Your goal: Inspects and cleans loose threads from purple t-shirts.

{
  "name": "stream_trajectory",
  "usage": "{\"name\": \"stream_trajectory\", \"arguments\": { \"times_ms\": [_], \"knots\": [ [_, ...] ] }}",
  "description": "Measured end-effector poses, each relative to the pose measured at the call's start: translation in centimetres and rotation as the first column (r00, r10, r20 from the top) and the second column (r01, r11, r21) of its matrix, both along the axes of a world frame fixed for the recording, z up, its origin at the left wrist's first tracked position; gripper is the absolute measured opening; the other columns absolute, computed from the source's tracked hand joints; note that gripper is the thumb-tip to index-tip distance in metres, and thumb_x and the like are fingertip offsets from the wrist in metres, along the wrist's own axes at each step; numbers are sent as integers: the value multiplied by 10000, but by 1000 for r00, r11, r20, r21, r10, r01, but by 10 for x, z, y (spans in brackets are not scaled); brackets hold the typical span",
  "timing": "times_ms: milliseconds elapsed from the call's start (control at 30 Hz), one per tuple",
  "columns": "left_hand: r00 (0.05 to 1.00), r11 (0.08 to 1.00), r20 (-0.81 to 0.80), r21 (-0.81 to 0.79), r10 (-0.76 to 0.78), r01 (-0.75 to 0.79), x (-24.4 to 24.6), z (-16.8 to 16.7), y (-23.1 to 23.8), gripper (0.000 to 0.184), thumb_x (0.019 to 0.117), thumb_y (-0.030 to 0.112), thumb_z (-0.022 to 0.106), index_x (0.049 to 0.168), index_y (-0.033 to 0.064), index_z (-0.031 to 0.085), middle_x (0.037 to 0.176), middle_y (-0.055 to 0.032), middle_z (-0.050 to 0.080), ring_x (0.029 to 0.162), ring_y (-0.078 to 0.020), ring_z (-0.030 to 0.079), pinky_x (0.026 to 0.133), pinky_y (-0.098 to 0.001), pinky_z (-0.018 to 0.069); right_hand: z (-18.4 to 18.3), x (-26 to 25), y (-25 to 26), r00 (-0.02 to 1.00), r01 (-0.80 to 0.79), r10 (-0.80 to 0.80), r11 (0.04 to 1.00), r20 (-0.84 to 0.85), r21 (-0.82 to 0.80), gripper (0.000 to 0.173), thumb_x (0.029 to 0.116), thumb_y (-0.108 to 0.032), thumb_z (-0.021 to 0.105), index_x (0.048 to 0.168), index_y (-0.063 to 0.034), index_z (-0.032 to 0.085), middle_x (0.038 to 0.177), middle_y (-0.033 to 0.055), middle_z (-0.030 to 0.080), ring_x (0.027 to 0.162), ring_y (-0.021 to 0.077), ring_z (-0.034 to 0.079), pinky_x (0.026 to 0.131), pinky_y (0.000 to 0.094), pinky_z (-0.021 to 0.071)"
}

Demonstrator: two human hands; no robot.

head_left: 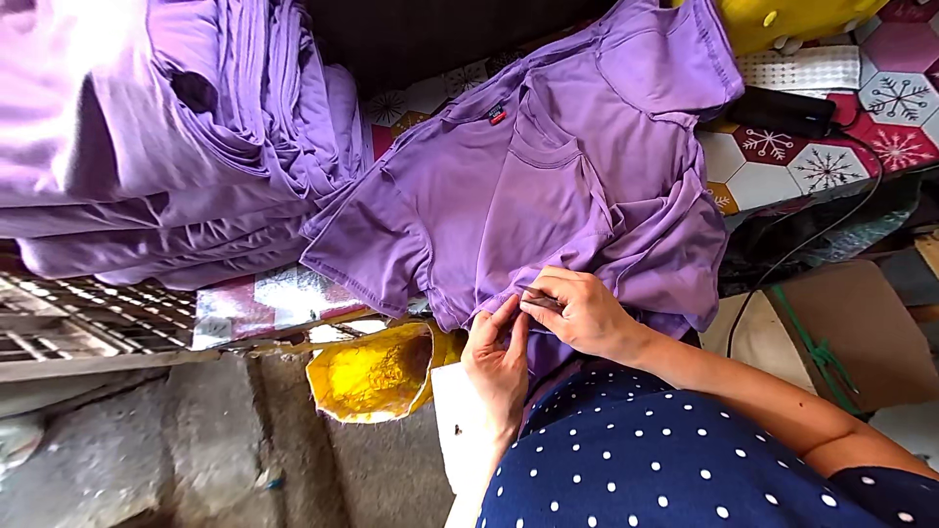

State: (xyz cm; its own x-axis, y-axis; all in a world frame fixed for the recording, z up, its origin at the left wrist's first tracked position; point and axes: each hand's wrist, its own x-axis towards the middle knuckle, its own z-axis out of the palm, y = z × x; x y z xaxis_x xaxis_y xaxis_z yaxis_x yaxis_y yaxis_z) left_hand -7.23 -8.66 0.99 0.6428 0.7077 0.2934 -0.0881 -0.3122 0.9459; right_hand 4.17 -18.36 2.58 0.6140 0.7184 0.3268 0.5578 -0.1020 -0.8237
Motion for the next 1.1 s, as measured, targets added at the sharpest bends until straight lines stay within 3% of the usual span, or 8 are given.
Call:
{"name": "stream_trajectory", "arguments": {
  "times_ms": [167,267,400,533,667,767,900,1100],
  "knots": [
    [997,996,75,-90,-1,8,-1,-1,-1,349,801,-106,677,1134,-106,570,1021,-16,712,899,-35,707,840,-233,610,6,-8,1,971,-6,-2,1000,240,31,130,878,-141,706,845,-17,724,765,81,650,596,152,610,489,296,475],
    [990,999,139,-36,19,-14,-2,-8,0,215,803,-88,675,1018,-80,669,955,1,738,875,-22,704,817,-215,602,5,-12,4,946,-59,32,996,324,72,114,875,-127,696,869,-20,733,777,88,669,597,165,630,476,304,470],
    [970,998,235,-8,56,-56,-5,-13,0,110,885,-67,684,958,2,729,916,74,741,840,24,689,777,-169,589,14,-9,3,989,-114,124,986,-76,122,154,960,-149,680,958,-21,765,863,54,704,744,69,644,662,221,538],
    [975,993,206,66,82,-97,-7,-11,0,83,881,-82,688,954,-44,693,919,42,733,853,28,689,790,-162,586,19,6,5,922,-61,65,998,-383,22,97,925,-149,732,884,-66,762,810,-31,671,690,-39,563,630,136,467],
    [989,969,128,229,69,-97,-10,-17,1,57,890,-43,697,934,-76,712,962,-76,738,940,-34,700,859,-189,576,15,1,10,984,-43,30,997,-177,-71,188,898,-243,760,844,-63,760,775,10,657,692,65,604,637,254,499],
    [992,940,102,323,78,-108,-9,-20,3,60,883,-34,688,916,-64,728,927,-100,729,921,-52,695,856,-184,565,9,-1,14,999,-22,24,998,34,-59,161,876,-175,746,796,-36,734,758,54,643,656,144,619,575,329,515],
    [989,954,130,279,72,-106,-10,-17,4,46,888,-42,681,909,-73,707,889,-53,723,869,-3,683,815,-161,567,0,-3,17,989,-32,19,996,149,82,89,824,-122,746,791,-41,733,761,53,656,626,120,612,522,286,488],
    [984,976,164,195,66,-98,-9,-12,3,52,888,-50,687,936,-65,702,912,-11,731,865,21,681,797,-153,572,-5,-8,18,998,-58,49,968,42,246,92,877,-81,704,827,-7,725,778,60,666,682,72,612,589,213,500]
  ]
}}
